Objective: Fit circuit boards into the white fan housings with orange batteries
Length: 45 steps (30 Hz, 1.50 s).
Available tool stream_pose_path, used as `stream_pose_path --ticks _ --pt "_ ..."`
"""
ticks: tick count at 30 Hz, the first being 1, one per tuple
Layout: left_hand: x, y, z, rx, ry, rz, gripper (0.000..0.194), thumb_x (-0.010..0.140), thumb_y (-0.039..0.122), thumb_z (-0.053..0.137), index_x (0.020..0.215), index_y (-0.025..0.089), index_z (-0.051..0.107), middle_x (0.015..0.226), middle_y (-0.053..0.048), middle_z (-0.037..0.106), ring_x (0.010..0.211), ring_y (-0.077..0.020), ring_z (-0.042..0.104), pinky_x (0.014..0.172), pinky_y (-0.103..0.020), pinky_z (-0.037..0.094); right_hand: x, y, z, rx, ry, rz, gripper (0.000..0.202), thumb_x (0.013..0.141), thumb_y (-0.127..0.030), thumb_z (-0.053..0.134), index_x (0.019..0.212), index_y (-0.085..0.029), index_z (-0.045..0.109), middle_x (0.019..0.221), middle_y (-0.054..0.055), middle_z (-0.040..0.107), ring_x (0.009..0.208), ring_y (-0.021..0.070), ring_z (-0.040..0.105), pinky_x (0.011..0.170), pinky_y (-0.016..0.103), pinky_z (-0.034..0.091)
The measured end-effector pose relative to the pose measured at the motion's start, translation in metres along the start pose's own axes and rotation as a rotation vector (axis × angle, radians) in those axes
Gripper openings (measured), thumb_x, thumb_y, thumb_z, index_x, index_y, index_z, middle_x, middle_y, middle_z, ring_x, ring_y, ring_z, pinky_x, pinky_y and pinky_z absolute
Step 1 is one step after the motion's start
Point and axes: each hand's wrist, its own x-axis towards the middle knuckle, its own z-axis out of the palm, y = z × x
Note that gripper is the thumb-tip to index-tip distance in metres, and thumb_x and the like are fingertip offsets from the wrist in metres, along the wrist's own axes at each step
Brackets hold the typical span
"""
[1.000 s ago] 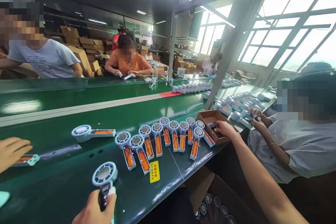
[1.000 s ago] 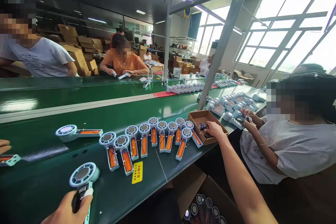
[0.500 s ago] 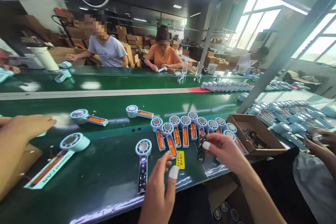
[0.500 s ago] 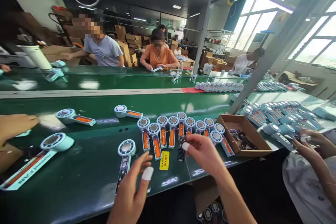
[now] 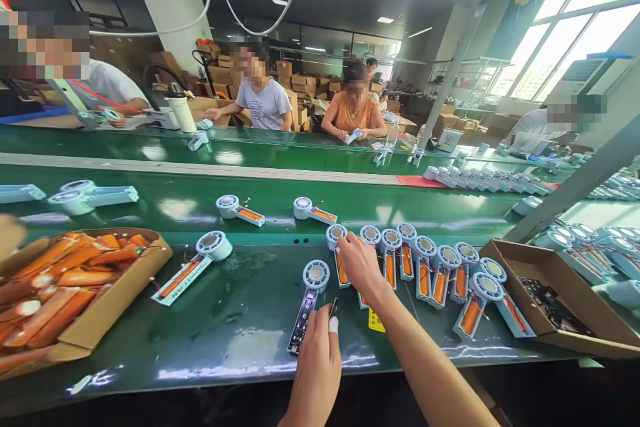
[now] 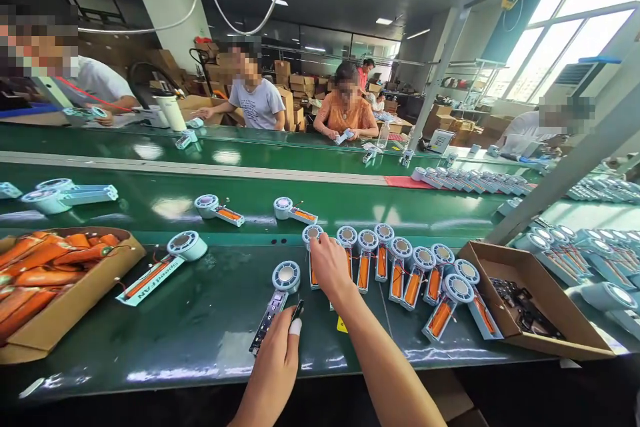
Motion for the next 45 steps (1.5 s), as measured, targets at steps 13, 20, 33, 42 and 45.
stream_pose_path --ticks 13,20,33,42,45 --pt "-0.019 0.009 -0.033 -0.478 -0.113 -0.238 0.046 0.088 0.058 0.056 0.117 0.022 0.062 0.113 -0.012 0.072 0.070 -0.0184 0.067 0.060 -0.029 0.055 -0.110 0.012 0.013 0.599 0.034 0.116 0.019 0.098 -0.028 0.051 0.097 -0.021 0.069 0.084 0.003 0.066 0.068 0.0159 0.061 0.062 0.025 0.047" --pt "-0.026 0.007 -0.038 -0.494 -0.035 -0.312 0.052 0.073 0.054 0.075 0.112 0.022 0.062 0.105 -0.010 0.074 0.093 -0.0250 0.069 0.082 -0.034 0.055 -0.137 0.026 -0.013 0.563 -0.096 0.126 0.032 0.096 -0.022 0.046 0.122 -0.027 0.063 0.109 0.005 0.066 0.085 0.0180 0.062 0.077 0.029 0.052" --pt "-0.016 0.017 -0.031 -0.082 -0.080 -0.134 0.045 0.086 0.056 0.054 0.060 0.021 0.044 0.070 0.001 0.044 0.063 -0.0146 0.042 0.057 -0.025 0.035 -0.110 0.023 0.010 0.670 0.022 0.078 0.020 0.097 -0.029 0.055 0.096 -0.022 0.073 0.087 0.003 0.071 0.073 0.0175 0.061 0.066 0.027 0.047" --pt "-0.012 0.015 -0.023 -0.342 -0.207 -0.236 0.041 0.090 0.051 0.050 0.113 0.019 0.059 0.077 -0.004 0.068 0.070 -0.0217 0.062 0.069 -0.031 0.051 -0.111 0.025 0.012 0.553 -0.002 -0.161 0.023 0.096 -0.017 0.051 0.105 -0.024 0.072 0.099 0.006 0.064 0.084 0.0176 0.064 0.072 0.027 0.051" --pt "-0.011 0.014 -0.021 -0.392 -0.240 -0.248 0.041 0.090 0.052 0.051 0.113 0.019 0.058 0.082 -0.005 0.072 0.068 -0.0203 0.063 0.067 -0.031 0.052 -0.109 0.024 0.016 0.425 0.059 -0.294 0.026 0.098 -0.015 0.047 0.105 -0.023 0.071 0.105 0.009 0.066 0.092 0.0200 0.066 0.077 0.030 0.053"
